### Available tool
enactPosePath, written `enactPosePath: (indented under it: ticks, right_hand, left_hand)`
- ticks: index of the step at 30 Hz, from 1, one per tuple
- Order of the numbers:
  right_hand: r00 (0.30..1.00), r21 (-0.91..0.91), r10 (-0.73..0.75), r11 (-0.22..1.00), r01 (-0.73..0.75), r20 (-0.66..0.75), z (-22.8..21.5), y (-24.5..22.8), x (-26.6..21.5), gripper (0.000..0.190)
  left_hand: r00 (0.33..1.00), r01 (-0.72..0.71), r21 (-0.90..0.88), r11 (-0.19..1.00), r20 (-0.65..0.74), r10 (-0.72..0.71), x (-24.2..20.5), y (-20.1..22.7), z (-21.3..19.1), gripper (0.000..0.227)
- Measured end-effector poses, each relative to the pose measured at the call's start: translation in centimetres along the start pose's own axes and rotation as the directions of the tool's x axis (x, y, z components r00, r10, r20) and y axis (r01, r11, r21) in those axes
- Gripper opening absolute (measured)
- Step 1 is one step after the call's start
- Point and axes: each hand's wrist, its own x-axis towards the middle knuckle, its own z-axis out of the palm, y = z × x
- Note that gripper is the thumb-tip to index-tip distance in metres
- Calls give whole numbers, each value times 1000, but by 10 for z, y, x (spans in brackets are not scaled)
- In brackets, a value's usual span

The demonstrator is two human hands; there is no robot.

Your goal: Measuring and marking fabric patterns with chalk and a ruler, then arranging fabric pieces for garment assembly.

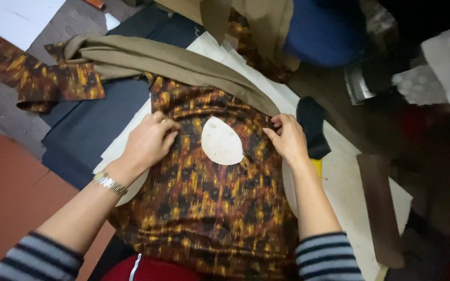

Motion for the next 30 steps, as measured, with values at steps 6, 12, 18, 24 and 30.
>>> enactPosePath:
  ticks: [6,12,18,24,30]
  right_hand:
    - [985,-1,119,993,-120,-126,-3,4,6,6]
    - [984,46,73,997,-66,-165,4,8,-2,8]
    - [965,231,42,973,19,-258,-9,1,-13,16]
    - [974,181,-140,968,173,-181,-2,-5,-50,12]
    - [966,106,14,994,13,-258,-19,-6,-68,21]
  left_hand:
    - [998,-45,21,999,-36,45,7,0,8,16]
    - [993,-81,10,997,-80,82,3,10,5,21]
    - [975,-145,37,989,-168,149,-6,17,2,21]
    - [928,-363,193,912,-9,371,-36,34,25,47]
    - [972,-233,270,934,37,232,-47,45,13,62]
